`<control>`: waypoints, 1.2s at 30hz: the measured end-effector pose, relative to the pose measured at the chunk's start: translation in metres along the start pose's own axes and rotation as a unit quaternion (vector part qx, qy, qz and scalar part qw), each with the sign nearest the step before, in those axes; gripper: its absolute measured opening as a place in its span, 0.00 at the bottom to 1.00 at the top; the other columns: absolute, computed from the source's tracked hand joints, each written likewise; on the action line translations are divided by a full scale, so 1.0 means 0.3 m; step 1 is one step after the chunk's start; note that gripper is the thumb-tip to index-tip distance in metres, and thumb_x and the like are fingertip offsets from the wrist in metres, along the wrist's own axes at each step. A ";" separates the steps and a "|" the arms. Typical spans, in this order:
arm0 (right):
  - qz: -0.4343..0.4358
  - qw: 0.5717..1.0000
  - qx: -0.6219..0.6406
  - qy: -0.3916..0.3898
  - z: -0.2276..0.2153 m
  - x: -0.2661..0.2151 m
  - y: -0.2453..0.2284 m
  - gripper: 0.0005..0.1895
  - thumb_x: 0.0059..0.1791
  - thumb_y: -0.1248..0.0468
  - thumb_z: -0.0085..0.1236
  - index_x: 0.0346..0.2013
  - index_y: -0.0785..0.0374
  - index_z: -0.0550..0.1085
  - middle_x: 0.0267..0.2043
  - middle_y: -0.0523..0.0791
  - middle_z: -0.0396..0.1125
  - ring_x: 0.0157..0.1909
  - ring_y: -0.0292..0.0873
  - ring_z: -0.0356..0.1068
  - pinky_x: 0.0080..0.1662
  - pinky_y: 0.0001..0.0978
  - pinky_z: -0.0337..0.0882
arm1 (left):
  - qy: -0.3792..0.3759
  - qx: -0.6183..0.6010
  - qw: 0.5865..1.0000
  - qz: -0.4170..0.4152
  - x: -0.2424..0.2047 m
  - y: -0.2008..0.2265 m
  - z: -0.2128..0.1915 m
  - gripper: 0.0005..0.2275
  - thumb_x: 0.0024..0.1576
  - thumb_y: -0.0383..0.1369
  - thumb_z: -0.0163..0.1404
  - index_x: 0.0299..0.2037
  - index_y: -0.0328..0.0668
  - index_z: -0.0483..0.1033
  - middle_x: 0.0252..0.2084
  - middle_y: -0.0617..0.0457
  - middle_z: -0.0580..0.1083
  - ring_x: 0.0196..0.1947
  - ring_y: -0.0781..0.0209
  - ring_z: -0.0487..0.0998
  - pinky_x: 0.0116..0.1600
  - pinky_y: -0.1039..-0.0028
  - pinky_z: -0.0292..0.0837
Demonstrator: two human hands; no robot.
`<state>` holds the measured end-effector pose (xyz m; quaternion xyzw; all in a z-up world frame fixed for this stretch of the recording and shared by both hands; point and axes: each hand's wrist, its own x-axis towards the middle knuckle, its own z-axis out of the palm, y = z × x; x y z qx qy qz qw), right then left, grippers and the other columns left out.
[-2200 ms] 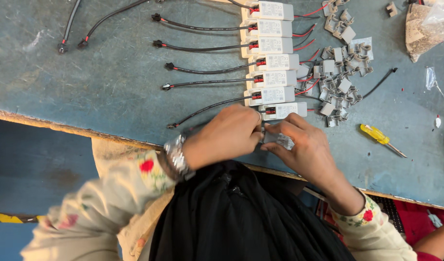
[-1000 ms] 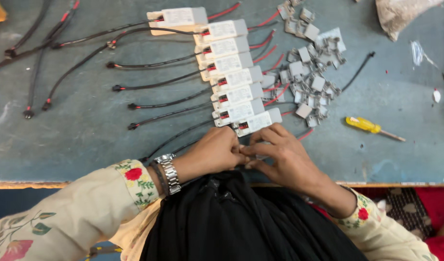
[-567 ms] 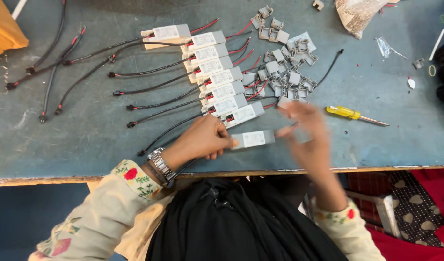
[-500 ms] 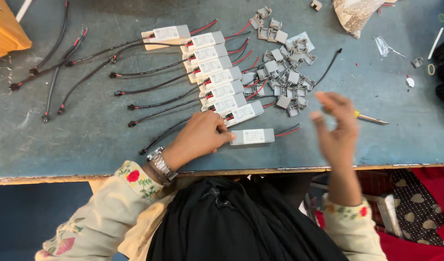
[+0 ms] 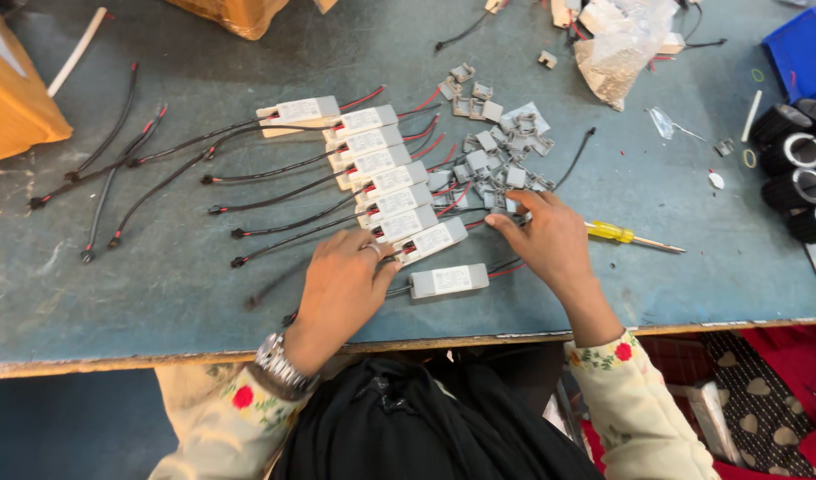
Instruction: The person assembles electronic components by using a screwdriver to tighten screws on small plastic housings and then pressing grey clips onto the wires.
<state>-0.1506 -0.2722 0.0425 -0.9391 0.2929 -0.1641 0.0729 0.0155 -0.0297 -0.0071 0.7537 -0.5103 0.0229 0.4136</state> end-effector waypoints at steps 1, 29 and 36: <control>-0.001 0.999 -0.034 -0.001 0.016 0.006 -0.009 0.19 0.45 0.52 0.71 0.45 0.58 0.80 0.36 0.48 0.72 0.32 0.49 0.74 0.35 0.42 0.71 | 0.002 -0.003 1.000 0.008 0.003 -0.015 0.009 0.07 0.52 0.34 0.58 0.36 0.41 0.83 0.37 0.51 0.75 0.43 0.50 0.74 0.47 0.58 0.68; -0.286 0.935 0.090 -0.192 0.029 0.027 -0.332 0.20 0.45 0.64 0.65 0.51 0.62 0.76 0.50 0.47 0.74 0.51 0.53 0.72 0.51 0.43 0.73 | 0.012 0.004 0.995 0.098 0.000 -0.108 0.059 0.06 0.49 0.33 0.58 0.25 0.39 0.80 0.35 0.50 0.70 0.42 0.51 0.73 0.46 0.61 0.67; -0.261 0.937 0.074 -0.221 0.022 0.049 -0.332 0.19 0.45 0.61 0.65 0.50 0.60 0.78 0.48 0.46 0.72 0.46 0.53 0.74 0.45 0.42 0.74 | 0.017 0.011 0.994 0.108 0.000 -0.108 0.067 0.04 0.49 0.32 0.57 0.27 0.41 0.81 0.34 0.51 0.70 0.41 0.52 0.73 0.45 0.62 0.67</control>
